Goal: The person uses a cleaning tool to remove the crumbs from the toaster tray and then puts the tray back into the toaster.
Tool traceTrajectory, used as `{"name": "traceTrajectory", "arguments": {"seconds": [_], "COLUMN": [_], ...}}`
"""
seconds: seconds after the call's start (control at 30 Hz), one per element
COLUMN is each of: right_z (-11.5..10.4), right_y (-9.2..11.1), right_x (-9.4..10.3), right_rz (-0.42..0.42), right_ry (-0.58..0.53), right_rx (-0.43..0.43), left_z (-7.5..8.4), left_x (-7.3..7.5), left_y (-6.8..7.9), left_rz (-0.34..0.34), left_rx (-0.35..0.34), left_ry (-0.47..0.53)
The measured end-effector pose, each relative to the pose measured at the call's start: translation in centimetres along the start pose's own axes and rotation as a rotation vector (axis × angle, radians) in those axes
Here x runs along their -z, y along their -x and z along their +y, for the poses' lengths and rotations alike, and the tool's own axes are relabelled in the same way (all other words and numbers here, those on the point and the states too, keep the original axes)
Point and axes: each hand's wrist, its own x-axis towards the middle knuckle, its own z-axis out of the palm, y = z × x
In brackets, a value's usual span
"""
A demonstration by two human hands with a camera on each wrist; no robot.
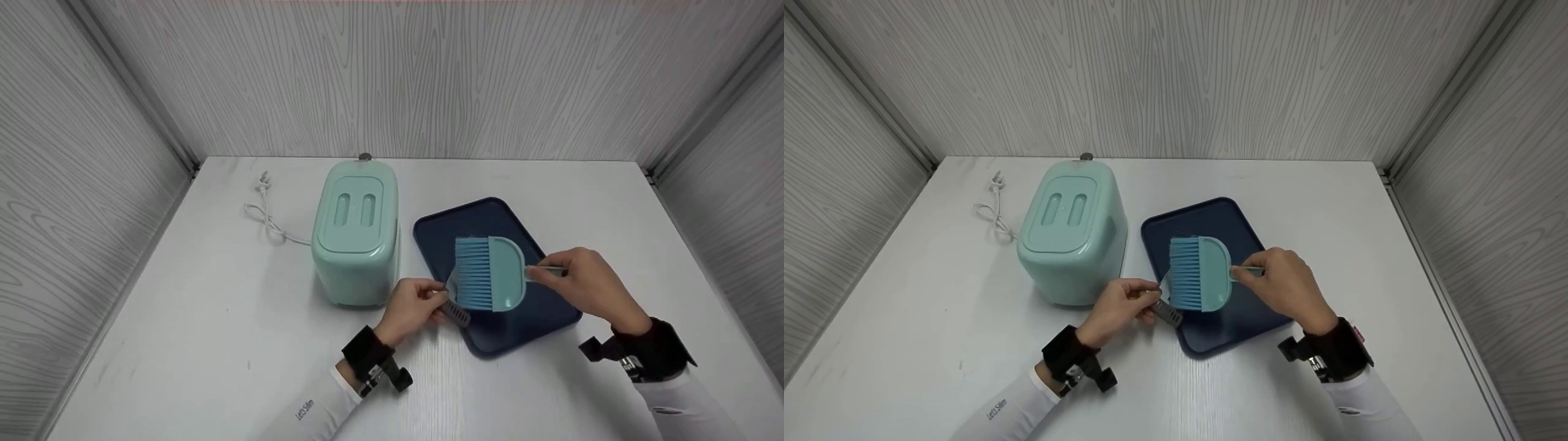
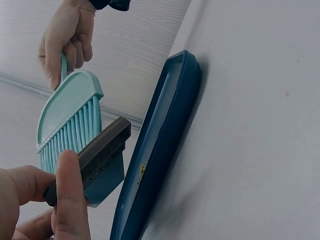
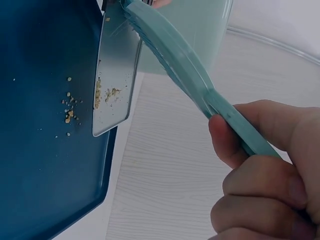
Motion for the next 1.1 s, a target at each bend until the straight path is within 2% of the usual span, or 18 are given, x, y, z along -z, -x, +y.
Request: {"name": "traceTrajectory", "arguments": {"seconds": [0.43,0.63,1.1], "right_z": [0.9,1.1,2.0], "right_y": [0.2,0.0,-0.5], "right_x": [0.4,0.6,0.9], "right_rz": [-0.006,0.016,0.060], "right_ry": [0.018,0.055,0.109], "right_rx": [-0.027,-0.007,-0.027], "left_z": [0.0,-0.1,-0.2], "left_x": [0.0,0.0,0.1], "left_y": [0.1,0.1,0.1], "left_rz": [-0.004,-0.014,-0.025], "left_rx": [0.004,0.002,-0.004], "left_ry": [0.006,0.002,0.012]}}
